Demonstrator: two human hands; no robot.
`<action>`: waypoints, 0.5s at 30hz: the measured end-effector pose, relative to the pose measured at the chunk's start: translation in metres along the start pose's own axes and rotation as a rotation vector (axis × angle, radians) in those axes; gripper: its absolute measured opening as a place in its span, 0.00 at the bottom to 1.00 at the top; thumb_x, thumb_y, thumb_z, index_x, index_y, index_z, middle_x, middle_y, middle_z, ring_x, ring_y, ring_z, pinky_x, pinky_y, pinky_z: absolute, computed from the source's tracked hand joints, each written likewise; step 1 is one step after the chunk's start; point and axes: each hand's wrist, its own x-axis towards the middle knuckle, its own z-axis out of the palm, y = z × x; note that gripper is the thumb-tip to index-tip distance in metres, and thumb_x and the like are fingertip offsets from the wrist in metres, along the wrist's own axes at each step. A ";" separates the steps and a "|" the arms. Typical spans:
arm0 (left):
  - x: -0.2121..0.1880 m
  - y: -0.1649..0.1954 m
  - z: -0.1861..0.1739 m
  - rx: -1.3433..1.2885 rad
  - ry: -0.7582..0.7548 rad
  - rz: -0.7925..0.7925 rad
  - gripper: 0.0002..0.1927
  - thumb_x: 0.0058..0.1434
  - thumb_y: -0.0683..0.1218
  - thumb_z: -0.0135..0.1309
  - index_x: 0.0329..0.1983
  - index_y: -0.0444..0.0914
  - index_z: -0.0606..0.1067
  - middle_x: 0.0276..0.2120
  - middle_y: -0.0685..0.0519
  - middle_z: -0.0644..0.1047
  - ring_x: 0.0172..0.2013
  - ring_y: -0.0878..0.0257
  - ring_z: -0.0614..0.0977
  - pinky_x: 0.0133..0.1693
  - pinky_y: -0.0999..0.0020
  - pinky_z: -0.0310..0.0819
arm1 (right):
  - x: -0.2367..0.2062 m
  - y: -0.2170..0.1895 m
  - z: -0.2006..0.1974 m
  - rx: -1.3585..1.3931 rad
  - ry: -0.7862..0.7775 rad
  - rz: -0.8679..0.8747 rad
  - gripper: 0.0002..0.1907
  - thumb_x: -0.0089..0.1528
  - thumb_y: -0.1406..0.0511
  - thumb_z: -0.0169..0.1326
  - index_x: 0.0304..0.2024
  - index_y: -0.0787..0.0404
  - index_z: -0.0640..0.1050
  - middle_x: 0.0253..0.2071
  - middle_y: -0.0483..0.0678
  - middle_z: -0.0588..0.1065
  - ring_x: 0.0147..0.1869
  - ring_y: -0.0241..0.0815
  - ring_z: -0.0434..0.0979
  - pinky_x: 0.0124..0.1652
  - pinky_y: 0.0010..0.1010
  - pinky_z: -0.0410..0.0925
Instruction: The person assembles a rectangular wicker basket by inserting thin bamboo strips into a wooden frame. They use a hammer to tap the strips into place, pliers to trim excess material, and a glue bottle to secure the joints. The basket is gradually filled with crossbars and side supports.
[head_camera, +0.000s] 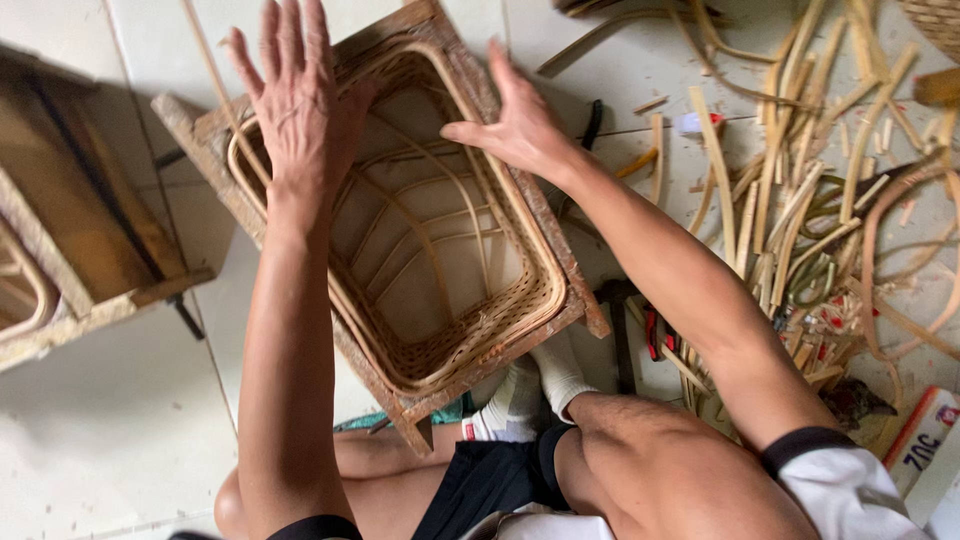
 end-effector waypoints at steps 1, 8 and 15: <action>-0.019 -0.014 -0.005 -0.327 -0.146 -0.091 0.52 0.67 0.57 0.59 0.82 0.40 0.40 0.80 0.44 0.40 0.79 0.48 0.35 0.75 0.40 0.27 | -0.012 -0.007 -0.005 0.018 -0.012 0.078 0.58 0.60 0.50 0.67 0.76 0.62 0.44 0.72 0.66 0.51 0.74 0.60 0.54 0.64 0.53 0.60; -0.107 -0.030 -0.047 -1.063 -0.395 -0.516 0.35 0.81 0.50 0.48 0.80 0.30 0.47 0.78 0.38 0.50 0.79 0.44 0.47 0.77 0.48 0.42 | -0.182 -0.083 0.068 0.002 -0.768 -0.335 0.19 0.66 0.58 0.57 0.50 0.66 0.79 0.40 0.56 0.77 0.48 0.51 0.77 0.53 0.43 0.70; -0.123 -0.005 -0.027 -0.941 -0.359 -0.551 0.31 0.75 0.37 0.40 0.81 0.32 0.52 0.79 0.39 0.51 0.78 0.40 0.47 0.77 0.48 0.50 | -0.195 -0.071 0.100 -0.015 -0.681 -0.349 0.16 0.61 0.55 0.58 0.40 0.58 0.85 0.37 0.60 0.75 0.48 0.57 0.76 0.49 0.45 0.70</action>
